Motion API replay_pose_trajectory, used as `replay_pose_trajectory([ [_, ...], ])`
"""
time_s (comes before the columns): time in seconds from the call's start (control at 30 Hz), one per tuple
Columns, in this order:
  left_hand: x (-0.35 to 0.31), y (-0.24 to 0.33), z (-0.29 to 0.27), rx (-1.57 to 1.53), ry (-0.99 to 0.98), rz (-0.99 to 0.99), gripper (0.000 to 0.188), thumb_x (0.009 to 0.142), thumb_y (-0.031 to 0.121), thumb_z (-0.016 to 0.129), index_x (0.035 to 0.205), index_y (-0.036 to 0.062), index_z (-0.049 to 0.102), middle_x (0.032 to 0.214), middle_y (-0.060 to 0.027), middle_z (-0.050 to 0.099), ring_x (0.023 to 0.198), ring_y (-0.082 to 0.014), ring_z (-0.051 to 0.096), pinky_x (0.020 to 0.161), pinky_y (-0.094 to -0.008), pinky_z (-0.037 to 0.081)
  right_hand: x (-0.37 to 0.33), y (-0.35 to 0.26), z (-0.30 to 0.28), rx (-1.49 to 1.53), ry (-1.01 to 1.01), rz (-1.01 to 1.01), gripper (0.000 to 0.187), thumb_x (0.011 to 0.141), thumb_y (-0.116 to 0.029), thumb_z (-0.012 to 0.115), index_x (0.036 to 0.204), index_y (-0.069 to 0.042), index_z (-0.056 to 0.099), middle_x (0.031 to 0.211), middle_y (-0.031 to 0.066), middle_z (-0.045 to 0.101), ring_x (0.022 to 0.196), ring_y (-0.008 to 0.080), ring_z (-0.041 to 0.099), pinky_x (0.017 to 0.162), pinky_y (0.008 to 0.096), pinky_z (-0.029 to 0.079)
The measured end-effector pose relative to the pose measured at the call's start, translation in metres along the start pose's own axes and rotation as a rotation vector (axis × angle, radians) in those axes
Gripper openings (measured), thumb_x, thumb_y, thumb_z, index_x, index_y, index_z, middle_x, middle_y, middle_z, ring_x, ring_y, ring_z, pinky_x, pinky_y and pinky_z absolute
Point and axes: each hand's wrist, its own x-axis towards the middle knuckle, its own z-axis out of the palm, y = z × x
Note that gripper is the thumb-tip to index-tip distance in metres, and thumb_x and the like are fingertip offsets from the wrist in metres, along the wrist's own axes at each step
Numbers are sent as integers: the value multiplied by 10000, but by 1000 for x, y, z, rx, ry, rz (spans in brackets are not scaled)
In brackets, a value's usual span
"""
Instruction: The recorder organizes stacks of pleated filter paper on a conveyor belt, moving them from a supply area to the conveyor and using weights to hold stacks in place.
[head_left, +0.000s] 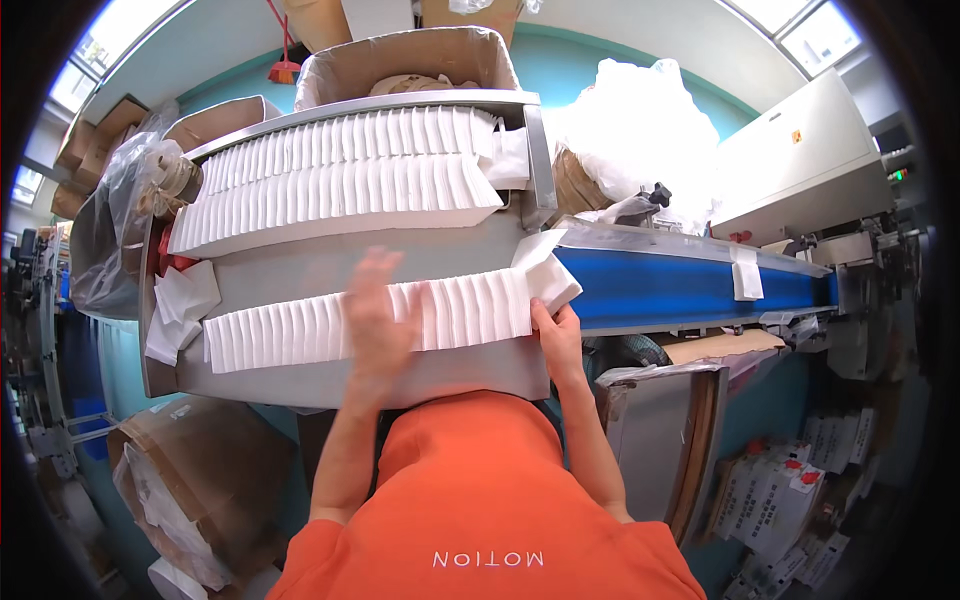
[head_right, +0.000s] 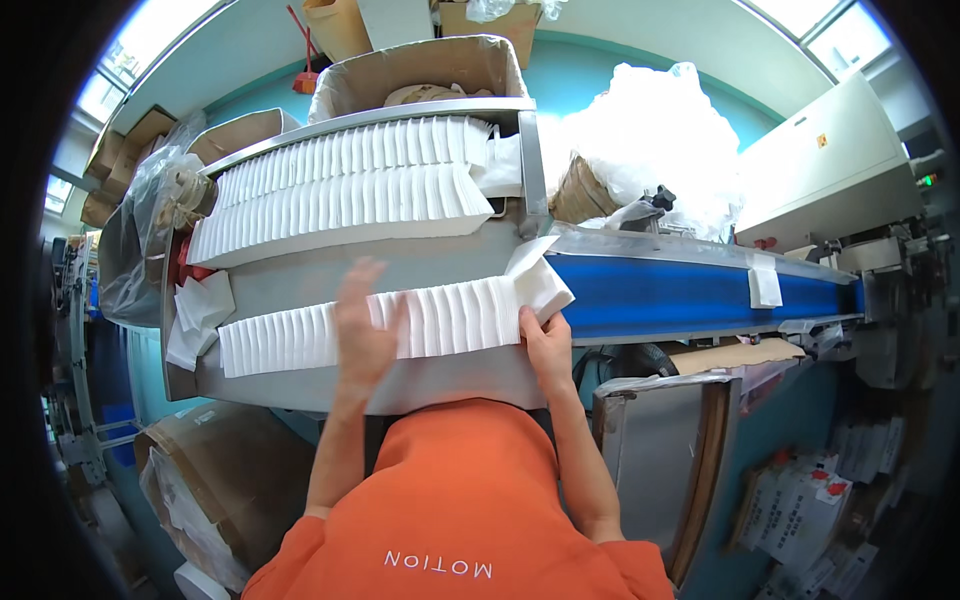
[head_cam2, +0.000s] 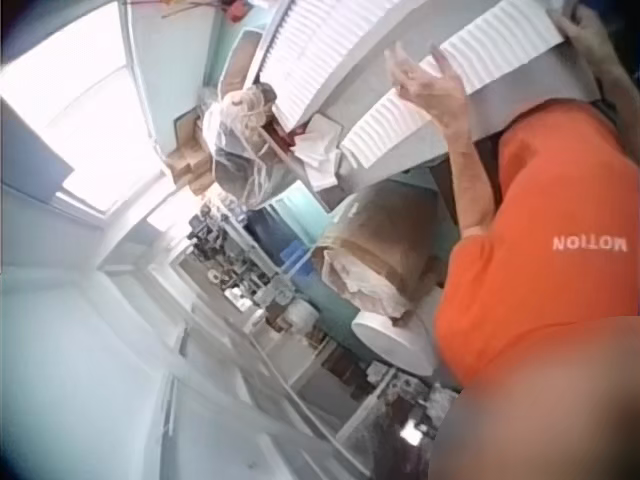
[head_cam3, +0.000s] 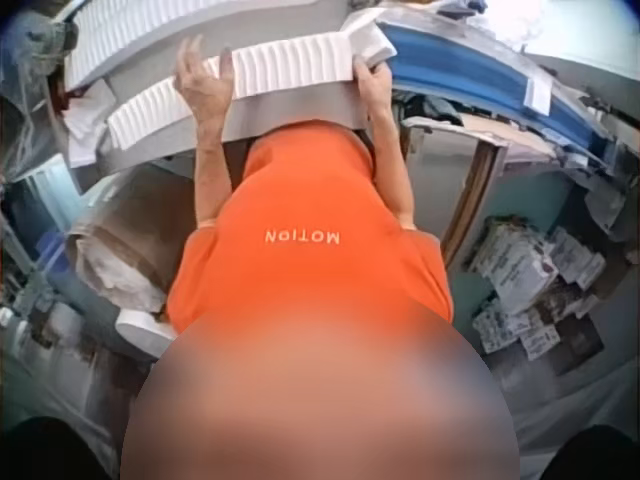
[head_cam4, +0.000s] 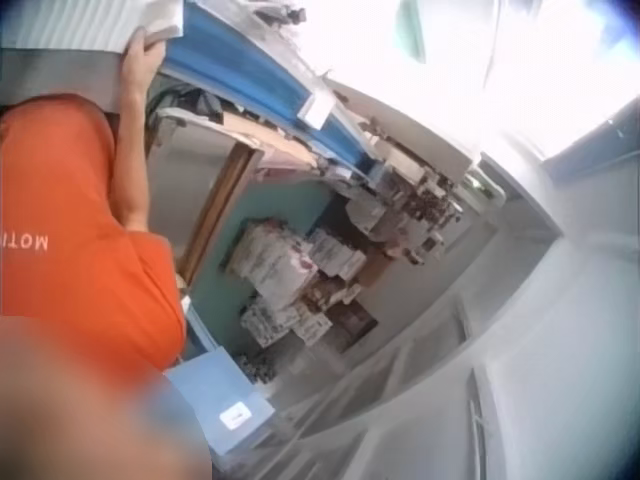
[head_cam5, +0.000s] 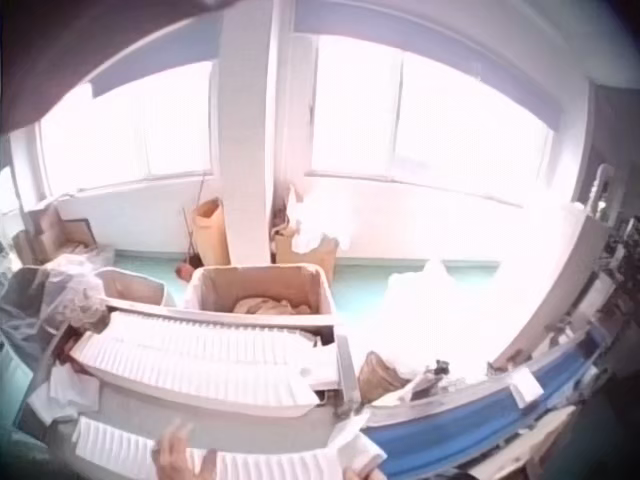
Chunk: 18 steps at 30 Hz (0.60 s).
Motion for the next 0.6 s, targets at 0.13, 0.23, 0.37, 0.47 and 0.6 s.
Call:
replay_pose_trajectory([
  [0.13,4,73,79,-88,-267,220,534,784,342,696,1206,46,556,1228,-152,562,1188,-290,512,1025,-465,318,-3,9,-2,91,-35,86,343,954,-202,599,1192,41,558,1040,73,642,871,129,622,744,281,531],
  [0.23,4,68,105,-31,-384,236,454,750,262,683,1139,51,579,1114,-128,596,1089,-281,557,984,-472,344,0,2,-9,555,27,252,449,982,-304,568,1297,4,482,1164,124,605,1037,231,623,825,342,545],
  [0.37,4,54,106,-90,-400,252,382,741,214,664,1082,53,600,1031,-110,622,988,-275,592,927,-436,380,-1,-4,-33,559,-46,362,586,936,-395,633,1312,15,448,1215,145,592,1103,246,610,838,326,527],
  [0.47,5,55,101,-111,-389,260,384,752,210,658,1096,50,599,1034,-115,624,997,-279,594,922,-413,390,20,3,-19,243,46,204,572,903,-333,692,1291,25,473,1128,113,630,938,178,643,681,246,497],
  [0.6,7,56,98,-129,-402,254,391,768,206,651,1119,44,594,1058,-124,630,1013,-287,595,917,-410,400,51,-4,-7,227,251,222,396,883,-244,715,1154,8,575,884,54,652,686,92,623,543,206,435],
])
